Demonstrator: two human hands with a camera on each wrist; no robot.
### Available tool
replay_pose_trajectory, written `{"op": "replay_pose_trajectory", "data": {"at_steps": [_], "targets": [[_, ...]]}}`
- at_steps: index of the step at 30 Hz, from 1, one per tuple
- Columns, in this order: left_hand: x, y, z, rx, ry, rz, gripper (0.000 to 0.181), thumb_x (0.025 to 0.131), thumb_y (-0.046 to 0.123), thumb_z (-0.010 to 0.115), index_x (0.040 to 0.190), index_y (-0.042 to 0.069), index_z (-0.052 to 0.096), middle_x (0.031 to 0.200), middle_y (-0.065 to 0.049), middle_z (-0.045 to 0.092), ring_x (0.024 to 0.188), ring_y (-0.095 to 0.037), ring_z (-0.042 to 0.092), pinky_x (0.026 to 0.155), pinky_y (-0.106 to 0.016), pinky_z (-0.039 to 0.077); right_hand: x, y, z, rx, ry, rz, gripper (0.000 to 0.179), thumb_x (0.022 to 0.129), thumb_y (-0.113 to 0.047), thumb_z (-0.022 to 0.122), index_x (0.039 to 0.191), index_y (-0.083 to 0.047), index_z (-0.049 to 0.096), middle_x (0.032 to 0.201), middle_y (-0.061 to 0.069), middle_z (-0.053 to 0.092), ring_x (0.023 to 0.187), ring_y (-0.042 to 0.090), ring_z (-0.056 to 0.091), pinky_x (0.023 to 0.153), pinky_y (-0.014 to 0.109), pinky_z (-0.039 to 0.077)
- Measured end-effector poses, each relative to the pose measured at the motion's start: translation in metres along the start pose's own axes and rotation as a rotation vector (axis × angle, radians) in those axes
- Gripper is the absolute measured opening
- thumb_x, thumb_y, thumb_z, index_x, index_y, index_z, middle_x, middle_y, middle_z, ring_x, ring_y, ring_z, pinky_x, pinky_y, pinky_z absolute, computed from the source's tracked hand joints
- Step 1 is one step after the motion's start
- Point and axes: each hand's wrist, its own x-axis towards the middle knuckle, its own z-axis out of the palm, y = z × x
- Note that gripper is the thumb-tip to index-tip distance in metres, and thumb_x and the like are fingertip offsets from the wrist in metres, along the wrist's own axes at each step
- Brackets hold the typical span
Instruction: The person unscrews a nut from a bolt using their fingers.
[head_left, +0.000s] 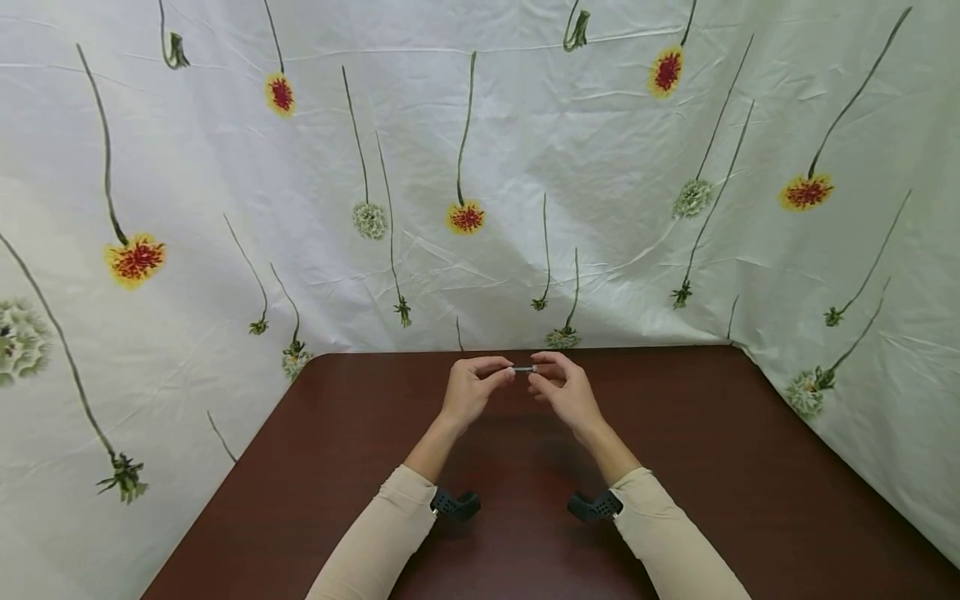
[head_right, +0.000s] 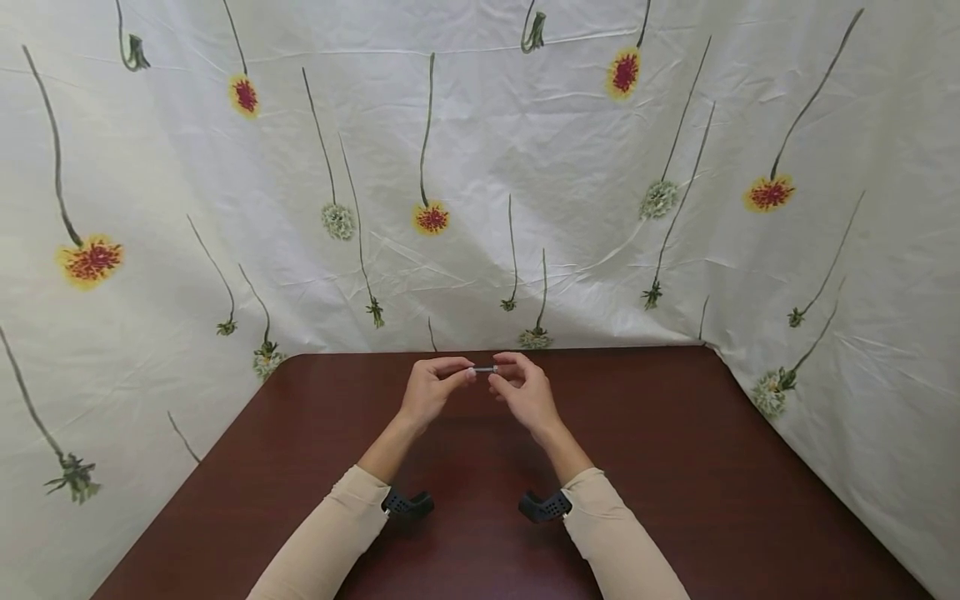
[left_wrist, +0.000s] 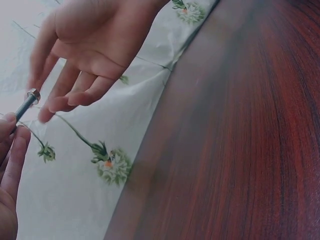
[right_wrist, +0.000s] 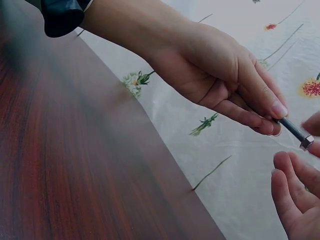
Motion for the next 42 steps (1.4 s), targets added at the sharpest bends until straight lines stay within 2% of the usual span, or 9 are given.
{"op": "replay_pose_trajectory", "data": {"at_steps": [5, 10, 14, 20, 24, 28, 34, 38, 42], "targets": [[0.001, -0.001, 0.001, -0.005, 0.002, 0.009, 0.011, 0.095, -0.009, 0.069, 0.104, -0.015, 0.072, 0.094, -0.031, 0.072, 0.092, -0.054, 0.068, 0.083, -0.054, 0.058, 0.001, 0.0, 0.0, -0.027, 0.016, 0.007, 0.026, 0.103, -0.013, 0.067, 0.121, 0.005, 0.068, 0.098, 0.02, 0.072, 0.087, 0.038, 0.071, 0.079, 0.05, 0.06], [0.001, -0.002, 0.001, -0.01, 0.011, 0.011, 0.011, 0.094, -0.011, 0.069, 0.103, -0.016, 0.072, 0.093, -0.029, 0.073, 0.09, -0.049, 0.07, 0.083, -0.056, 0.057, 0.002, 0.002, -0.001, -0.032, -0.004, -0.023, 0.022, 0.1, -0.001, 0.067, 0.121, 0.005, 0.068, 0.097, 0.019, 0.071, 0.087, 0.041, 0.07, 0.081, 0.056, 0.058], [0.001, -0.003, 0.002, -0.004, 0.033, 0.006, 0.009, 0.093, -0.011, 0.07, 0.101, -0.015, 0.073, 0.092, -0.028, 0.073, 0.085, -0.038, 0.073, 0.082, -0.06, 0.056, 0.001, 0.001, 0.0, -0.038, -0.013, -0.018, 0.032, 0.098, -0.001, 0.07, 0.13, -0.001, 0.065, 0.105, 0.016, 0.07, 0.088, 0.031, 0.071, 0.081, 0.054, 0.059], [0.001, -0.004, 0.003, -0.005, 0.029, 0.004, 0.01, 0.094, -0.009, 0.071, 0.102, -0.015, 0.073, 0.091, -0.024, 0.075, 0.089, -0.05, 0.07, 0.082, -0.055, 0.058, 0.002, 0.002, 0.002, -0.096, 0.009, -0.018, 0.029, 0.105, -0.018, 0.066, 0.123, 0.004, 0.069, 0.101, 0.02, 0.071, 0.084, 0.021, 0.068, 0.083, 0.058, 0.056], [0.002, -0.008, 0.003, -0.016, 0.014, -0.002, 0.01, 0.093, -0.01, 0.071, 0.101, -0.015, 0.072, 0.091, -0.026, 0.074, 0.09, -0.054, 0.068, 0.082, -0.057, 0.057, 0.002, 0.003, 0.001, -0.095, 0.012, -0.043, 0.023, 0.103, -0.009, 0.066, 0.122, 0.004, 0.069, 0.103, 0.021, 0.07, 0.087, 0.03, 0.067, 0.083, 0.06, 0.056], [0.007, -0.021, 0.002, -0.01, 0.002, -0.019, 0.01, 0.094, -0.01, 0.07, 0.102, -0.015, 0.073, 0.092, -0.03, 0.073, 0.092, -0.057, 0.066, 0.084, -0.06, 0.056, 0.002, 0.001, 0.0, -0.066, 0.001, -0.026, 0.032, 0.1, -0.006, 0.069, 0.132, -0.003, 0.065, 0.115, 0.02, 0.069, 0.097, 0.034, 0.067, 0.085, 0.06, 0.056], [0.008, -0.032, 0.001, -0.017, 0.008, -0.016, 0.012, 0.095, -0.005, 0.072, 0.104, -0.012, 0.074, 0.095, -0.028, 0.073, 0.092, -0.052, 0.069, 0.084, -0.057, 0.057, 0.001, 0.0, 0.002, -0.07, 0.024, 0.019, 0.028, 0.105, -0.016, 0.065, 0.124, 0.004, 0.067, 0.105, 0.023, 0.071, 0.088, 0.026, 0.07, 0.08, 0.046, 0.06], [0.008, -0.034, 0.0, -0.019, 0.012, -0.005, 0.012, 0.094, 0.0, 0.076, 0.102, -0.008, 0.076, 0.093, -0.022, 0.075, 0.089, -0.045, 0.072, 0.082, -0.053, 0.059, 0.001, 0.001, 0.0, -0.082, 0.014, -0.001, 0.021, 0.103, -0.006, 0.065, 0.118, 0.007, 0.07, 0.099, 0.023, 0.071, 0.085, 0.027, 0.069, 0.076, 0.036, 0.059], [0.004, -0.017, 0.001, -0.006, 0.011, -0.01, 0.012, 0.094, -0.004, 0.073, 0.103, -0.012, 0.074, 0.093, -0.027, 0.074, 0.09, -0.049, 0.07, 0.084, -0.053, 0.058, 0.0, -0.001, -0.001, -0.066, -0.005, -0.034, 0.024, 0.097, 0.003, 0.068, 0.121, 0.005, 0.069, 0.106, 0.019, 0.07, 0.094, 0.035, 0.069, 0.081, 0.036, 0.059]]}}
